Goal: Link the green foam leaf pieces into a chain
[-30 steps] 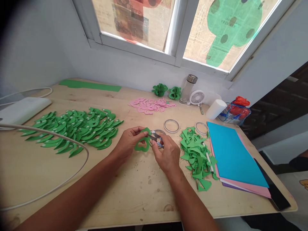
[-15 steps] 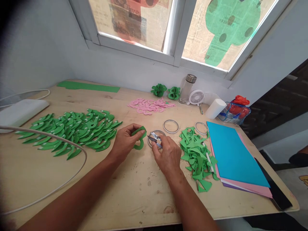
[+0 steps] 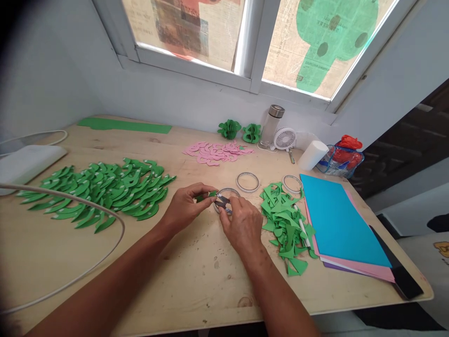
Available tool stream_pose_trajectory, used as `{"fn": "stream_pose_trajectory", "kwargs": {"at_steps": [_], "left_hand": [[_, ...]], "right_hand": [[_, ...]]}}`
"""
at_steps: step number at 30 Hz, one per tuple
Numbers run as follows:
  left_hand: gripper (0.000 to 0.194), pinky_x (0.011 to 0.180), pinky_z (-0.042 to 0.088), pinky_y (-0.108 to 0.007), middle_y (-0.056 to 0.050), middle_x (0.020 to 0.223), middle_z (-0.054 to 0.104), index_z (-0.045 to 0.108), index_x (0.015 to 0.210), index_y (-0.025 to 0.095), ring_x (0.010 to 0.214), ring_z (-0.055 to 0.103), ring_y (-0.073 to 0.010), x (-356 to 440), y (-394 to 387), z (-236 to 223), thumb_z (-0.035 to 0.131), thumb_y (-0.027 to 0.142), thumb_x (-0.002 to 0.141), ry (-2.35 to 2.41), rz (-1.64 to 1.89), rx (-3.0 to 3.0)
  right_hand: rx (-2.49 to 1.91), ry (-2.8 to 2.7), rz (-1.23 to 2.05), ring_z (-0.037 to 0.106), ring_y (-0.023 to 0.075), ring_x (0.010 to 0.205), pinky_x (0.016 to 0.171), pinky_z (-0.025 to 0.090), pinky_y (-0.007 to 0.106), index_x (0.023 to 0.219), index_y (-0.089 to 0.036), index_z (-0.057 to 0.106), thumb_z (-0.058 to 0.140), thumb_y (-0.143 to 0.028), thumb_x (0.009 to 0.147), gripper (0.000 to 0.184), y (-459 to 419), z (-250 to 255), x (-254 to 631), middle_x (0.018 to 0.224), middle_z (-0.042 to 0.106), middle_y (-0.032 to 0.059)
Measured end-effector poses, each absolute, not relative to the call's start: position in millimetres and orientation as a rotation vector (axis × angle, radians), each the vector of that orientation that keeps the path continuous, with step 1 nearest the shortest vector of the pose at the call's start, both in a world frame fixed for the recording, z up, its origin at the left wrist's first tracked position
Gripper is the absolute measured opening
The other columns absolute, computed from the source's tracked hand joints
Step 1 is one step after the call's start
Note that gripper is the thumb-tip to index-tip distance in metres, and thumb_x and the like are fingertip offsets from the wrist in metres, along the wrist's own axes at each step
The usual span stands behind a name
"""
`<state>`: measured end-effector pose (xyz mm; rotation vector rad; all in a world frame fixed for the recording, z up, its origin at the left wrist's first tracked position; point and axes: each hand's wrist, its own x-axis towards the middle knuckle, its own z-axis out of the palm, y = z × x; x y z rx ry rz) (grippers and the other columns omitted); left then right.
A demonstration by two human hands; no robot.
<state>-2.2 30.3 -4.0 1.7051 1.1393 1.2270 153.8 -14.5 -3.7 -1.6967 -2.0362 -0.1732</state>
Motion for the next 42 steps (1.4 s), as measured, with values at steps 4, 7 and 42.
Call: {"fn": "stream_pose_trajectory", "kwargs": {"at_steps": [4, 7, 42], "left_hand": [[0.01, 0.061, 0.037, -0.024, -0.002, 0.071, 0.063, 0.069, 0.076, 0.02, 0.064, 0.053, -0.0146, -2, 31, -8, 0.061, 0.021, 0.07, 1.151, 1.215, 1.794], [0.009, 0.06, 0.037, -0.024, -0.002, 0.069, 0.062, 0.067, 0.075, 0.02, 0.063, 0.052, -0.0145, 0, 30, -8, 0.06, 0.02, 0.071, 1.166, 1.212, 1.846], [0.024, 0.044, 0.029, -0.019, 0.005, 0.055, 0.051, 0.057, 0.065, 0.015, 0.046, 0.044, -0.0061, 15, 18, 2, 0.072, 0.032, 0.059, 0.928, 0.954, 1.002]], "right_hand": [[-1.697, -2.044, -0.162, 0.059, 0.0197, 0.072, 0.058, 0.034, 0.026, 0.099, -0.019, 0.061, 0.051, -0.036, 0.083, 0.025, -14, -4, 154, 0.078, 0.066, 0.0065], [-1.708, -2.043, -0.154, 0.059, 0.0192, 0.071, 0.058, 0.033, 0.026, 0.096, -0.02, 0.061, 0.051, -0.036, 0.082, 0.024, -13, -5, 154, 0.076, 0.065, 0.0057], [-1.388, -1.292, 0.981, 0.043, 0.01, 0.055, 0.053, 0.034, 0.022, 0.073, -0.016, 0.061, 0.062, -0.033, 0.069, 0.018, 1, -8, 159, 0.062, 0.052, -0.0023]]}}
